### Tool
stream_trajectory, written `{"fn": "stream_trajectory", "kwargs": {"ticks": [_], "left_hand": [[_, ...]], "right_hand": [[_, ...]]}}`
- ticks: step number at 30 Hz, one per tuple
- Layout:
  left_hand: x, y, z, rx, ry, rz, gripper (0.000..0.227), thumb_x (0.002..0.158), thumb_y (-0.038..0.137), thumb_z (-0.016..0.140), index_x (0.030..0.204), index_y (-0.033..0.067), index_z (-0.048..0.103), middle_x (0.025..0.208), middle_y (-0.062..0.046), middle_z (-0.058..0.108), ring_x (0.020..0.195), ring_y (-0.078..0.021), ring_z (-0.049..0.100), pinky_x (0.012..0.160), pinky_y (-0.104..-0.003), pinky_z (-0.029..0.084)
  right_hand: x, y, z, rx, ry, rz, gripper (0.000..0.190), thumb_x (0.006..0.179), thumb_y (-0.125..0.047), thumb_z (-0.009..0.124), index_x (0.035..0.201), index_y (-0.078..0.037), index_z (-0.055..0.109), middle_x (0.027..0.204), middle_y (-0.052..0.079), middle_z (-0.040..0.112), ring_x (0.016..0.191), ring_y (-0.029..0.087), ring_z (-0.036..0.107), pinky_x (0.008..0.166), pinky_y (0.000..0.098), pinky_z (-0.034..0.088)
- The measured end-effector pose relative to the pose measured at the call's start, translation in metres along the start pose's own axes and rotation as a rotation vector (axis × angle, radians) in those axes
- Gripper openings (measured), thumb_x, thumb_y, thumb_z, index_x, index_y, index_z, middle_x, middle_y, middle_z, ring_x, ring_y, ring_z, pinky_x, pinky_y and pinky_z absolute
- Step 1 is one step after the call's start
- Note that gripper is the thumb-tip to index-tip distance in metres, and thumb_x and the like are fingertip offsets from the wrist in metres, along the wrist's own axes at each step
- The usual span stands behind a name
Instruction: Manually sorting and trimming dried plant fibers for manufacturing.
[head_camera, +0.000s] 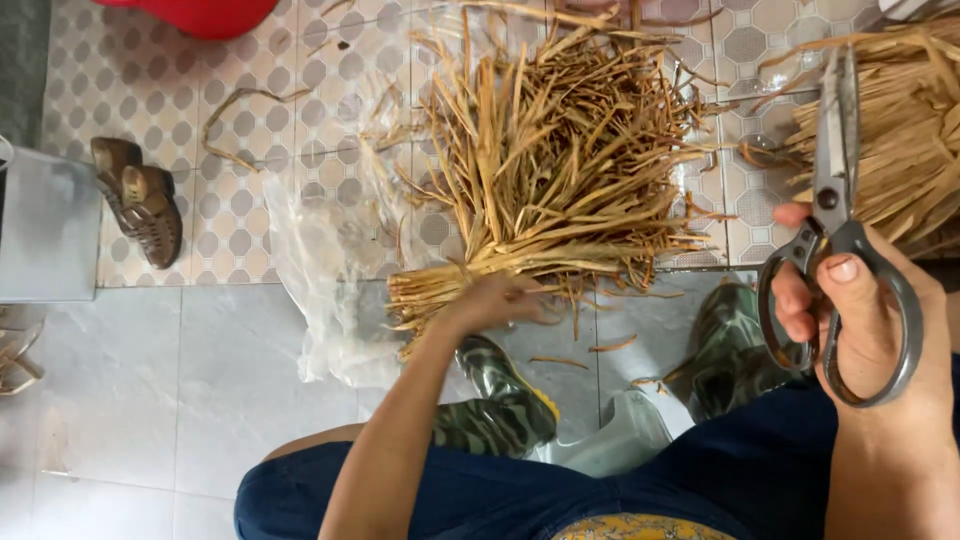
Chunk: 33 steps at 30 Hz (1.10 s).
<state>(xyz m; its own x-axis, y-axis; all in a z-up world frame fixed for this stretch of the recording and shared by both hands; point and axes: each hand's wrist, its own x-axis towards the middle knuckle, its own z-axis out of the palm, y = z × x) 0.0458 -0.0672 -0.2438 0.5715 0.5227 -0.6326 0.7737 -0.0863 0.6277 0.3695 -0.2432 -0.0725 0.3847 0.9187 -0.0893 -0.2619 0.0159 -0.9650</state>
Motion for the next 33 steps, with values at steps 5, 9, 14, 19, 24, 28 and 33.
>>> {"fn": "stream_trajectory", "kwargs": {"ticks": [5,9,14,19,24,28,33], "left_hand": [[0.03,-0.083,-0.049,0.113,0.412,-0.307,0.062,0.082,0.046,0.079,0.134,0.0155,0.067,0.134,-0.011,0.068,0.12,-0.0259,0.066,0.106,-0.04,0.051],[0.074,-0.155,-0.033,0.242,0.36,-0.344,0.11,0.069,0.053,0.093,0.152,0.0083,0.038,0.155,-0.018,0.038,0.142,-0.0321,0.038,0.118,-0.041,0.033],[0.056,-0.104,-0.005,0.448,0.184,-0.472,0.137,0.065,0.054,0.097,0.16,0.0151,0.008,0.163,-0.012,0.017,0.15,-0.0296,0.019,0.12,-0.05,0.02],[0.047,-0.095,-0.003,0.66,0.225,-0.528,0.118,0.07,0.049,0.09,0.161,0.0258,0.019,0.151,-0.007,0.042,0.142,-0.027,0.039,0.115,-0.054,0.031],[0.003,-0.064,-0.029,0.759,0.415,-0.396,0.096,0.077,0.043,0.086,0.156,0.0293,0.032,0.132,-0.009,0.052,0.129,-0.0282,0.046,0.104,-0.05,0.037],[-0.032,-0.057,-0.021,0.837,0.505,-0.368,0.1,0.075,0.04,0.086,0.157,0.0274,0.03,0.126,-0.01,0.052,0.123,-0.0292,0.046,0.097,-0.049,0.039],[-0.055,-0.083,0.012,0.868,0.633,-0.317,0.101,0.072,0.038,0.087,0.155,0.0273,0.031,0.123,-0.01,0.05,0.117,-0.03,0.046,0.089,-0.049,0.039]], "right_hand": [[0.005,0.017,0.02,-0.063,0.052,0.078,0.057,0.101,-0.036,0.064,0.138,0.008,0.059,0.077,0.007,0.056,0.062,0.012,0.049,0.056,0.0236,0.038],[0.014,0.062,0.045,-0.218,-0.052,0.336,0.046,0.095,-0.031,0.061,0.132,-0.004,0.065,0.068,0.001,0.057,0.052,0.01,0.047,0.048,0.0248,0.036],[0.013,0.127,0.055,-0.251,-0.1,0.468,0.044,0.092,-0.034,0.066,0.125,-0.006,0.07,0.065,0.0,0.055,0.053,0.009,0.049,0.048,0.025,0.039],[0.026,0.163,0.06,-0.313,-0.111,0.664,0.047,0.087,-0.038,0.073,0.124,-0.009,0.072,0.066,-0.002,0.054,0.054,0.009,0.048,0.048,0.0255,0.037],[0.035,0.204,0.058,-0.301,-0.141,0.657,0.058,0.08,-0.041,0.079,0.129,-0.011,0.071,0.068,0.0,0.055,0.059,0.009,0.049,0.051,0.0263,0.038],[0.051,0.22,0.071,-0.528,-0.159,0.494,0.069,0.076,-0.046,0.081,0.134,-0.014,0.063,0.084,0.004,0.068,0.074,0.015,0.061,0.065,0.0308,0.047],[0.055,0.216,0.09,-1.075,-0.224,0.401,0.081,0.074,-0.06,0.077,0.141,-0.019,0.058,0.113,0.018,0.066,0.104,0.033,0.064,0.084,0.0453,0.052]]}}
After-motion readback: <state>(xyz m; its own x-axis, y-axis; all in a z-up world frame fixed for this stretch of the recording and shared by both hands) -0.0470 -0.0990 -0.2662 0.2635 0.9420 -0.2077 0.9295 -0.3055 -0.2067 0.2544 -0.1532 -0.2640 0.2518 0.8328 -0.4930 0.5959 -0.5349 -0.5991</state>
